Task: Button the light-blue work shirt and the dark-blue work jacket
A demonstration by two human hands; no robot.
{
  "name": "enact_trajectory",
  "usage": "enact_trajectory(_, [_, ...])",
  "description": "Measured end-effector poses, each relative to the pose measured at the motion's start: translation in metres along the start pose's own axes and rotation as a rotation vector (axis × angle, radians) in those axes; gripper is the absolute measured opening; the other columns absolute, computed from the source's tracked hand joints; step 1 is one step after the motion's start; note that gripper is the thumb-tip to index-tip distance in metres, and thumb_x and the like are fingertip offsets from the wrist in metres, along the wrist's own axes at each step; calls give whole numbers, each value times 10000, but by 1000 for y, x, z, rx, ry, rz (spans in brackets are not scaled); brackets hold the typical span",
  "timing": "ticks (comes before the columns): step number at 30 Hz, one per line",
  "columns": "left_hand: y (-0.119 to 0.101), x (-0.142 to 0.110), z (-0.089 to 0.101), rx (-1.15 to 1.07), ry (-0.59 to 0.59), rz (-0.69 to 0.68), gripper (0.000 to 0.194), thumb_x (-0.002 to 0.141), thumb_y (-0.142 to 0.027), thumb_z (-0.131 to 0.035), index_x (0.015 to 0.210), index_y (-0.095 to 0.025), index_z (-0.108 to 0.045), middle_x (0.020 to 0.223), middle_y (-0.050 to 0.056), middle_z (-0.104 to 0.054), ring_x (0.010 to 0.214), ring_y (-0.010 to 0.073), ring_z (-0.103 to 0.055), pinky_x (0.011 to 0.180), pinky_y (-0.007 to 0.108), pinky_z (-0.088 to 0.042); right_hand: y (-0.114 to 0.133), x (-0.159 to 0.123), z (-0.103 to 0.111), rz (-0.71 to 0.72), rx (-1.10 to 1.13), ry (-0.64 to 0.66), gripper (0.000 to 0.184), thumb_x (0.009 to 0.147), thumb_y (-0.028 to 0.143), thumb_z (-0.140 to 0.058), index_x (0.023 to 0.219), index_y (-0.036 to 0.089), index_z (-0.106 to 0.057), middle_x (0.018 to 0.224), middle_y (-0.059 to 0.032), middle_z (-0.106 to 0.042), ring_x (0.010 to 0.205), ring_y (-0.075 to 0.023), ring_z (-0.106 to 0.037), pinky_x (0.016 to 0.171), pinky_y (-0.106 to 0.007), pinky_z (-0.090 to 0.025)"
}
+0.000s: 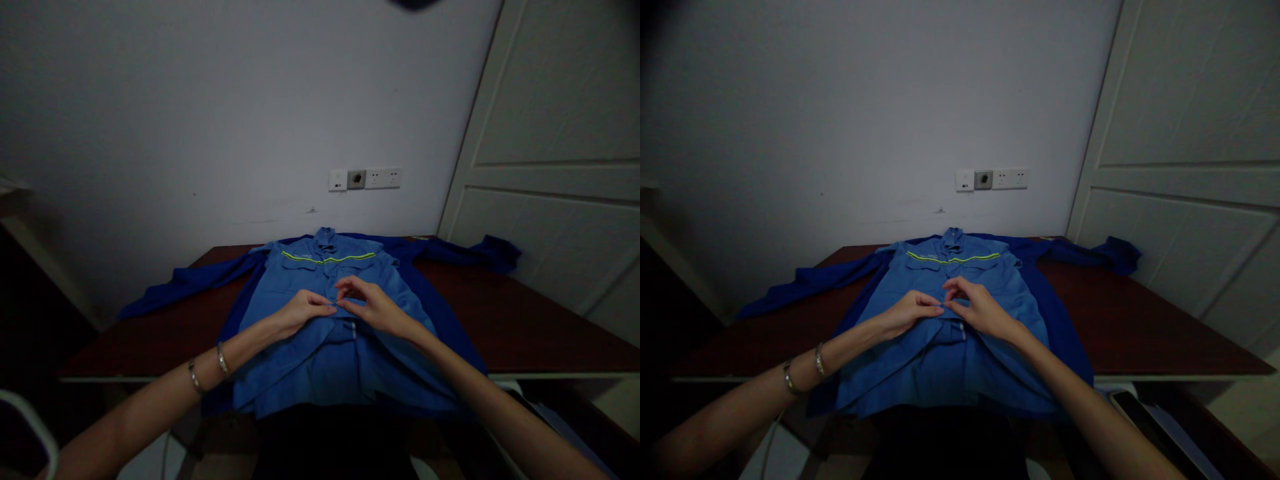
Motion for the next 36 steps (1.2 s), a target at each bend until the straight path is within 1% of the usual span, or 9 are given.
enact_trajectory(4, [-1,3,4,28,-45,-12,298,566,-303,-732,778,-98,-690,699,55,-665,593,108,-551,618,232,-407,18,4,9,101,-237,69,153,802,262,-533,926,192,-590,991,-62,-554,940,-163,-533,844,-339,-435])
enact_trajectory(8, [-5,5,2,85,-59,-32,289,560,-305,-730,760,-100,-693,700,51,-665,625,120,-559,642,238,-408,25,5,1,158,-414,175,148,811,225,-515,920,208,-613,1090,-67,-493,1015,-177,-490,870,-349,-417])
enact_trajectory(11, [-7,5,0,141,-70,-47,300,564,-323,-725,761,-98,-695,691,47,-664,635,128,-559,642,240,-407,24,5,-3,163,-480,195,129,811,204,-506,873,200,-619,1088,-71,-484,995,-180,-491,828,-336,-438])
enact_trajectory(14, [-9,3,-2,141,-45,-59,323,578,-340,-719,794,-101,-697,726,52,-672,653,131,-560,653,242,-407,25,6,-4,177,-512,180,122,810,196,-500,857,189,-612,1062,-77,-484,950,-179,-500,782,-328,-454])
enact_trajectory(17, [-8,0,-4,43,20,-36,302,605,-325,-706,809,-102,-693,759,60,-674,649,122,-555,656,243,-404,28,7,-2,191,-499,154,123,818,185,-483,867,186,-596,1031,-77,-484,941,-175,-496,791,-328,-448])
enact_trajectory(20, [-7,-2,-5,-71,61,-12,233,629,-283,-689,774,-101,-690,726,53,-667,623,111,-546,652,242,-399,30,7,-1,208,-452,123,115,827,188,-472,874,184,-576,1009,-76,-477,949,-171,-484,818,-325,-436])
enact_trajectory(27, [-9,-2,-1,-212,-18,45,154,593,-221,-686,669,-88,-672,652,54,-641,578,122,-536,620,262,-405,31,7,-4,271,-499,42,157,860,194,-394,899,171,-544,986,-104,-479,907,-178,-476,767,-324,-443])
enact_trajectory(32, [-6,4,-2,-291,-4,42,153,554,-195,-700,674,-104,-675,719,65,-655,662,148,-559,684,276,-425,25,3,-6,283,-604,-6,176,877,242,-372,879,181,-537,896,-81,-535,820,-171,-502,725,-314,-448])
enact_trajectory(36, [-3,10,-2,-302,1,9,62,584,-164,-678,645,-151,-673,732,45,-654,693,140,-552,707,260,-425,21,-3,-4,294,-566,2,184,882,247,-371,913,190,-543,853,-69,-579,821,-170,-544,749,-306,-456])
Point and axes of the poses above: each hand's wrist, its own x-axis towards the middle knuckle, its own z-axis out of the back of the hand, y = z × x, the point moved 9 cm from there along x, towards the middle knuckle
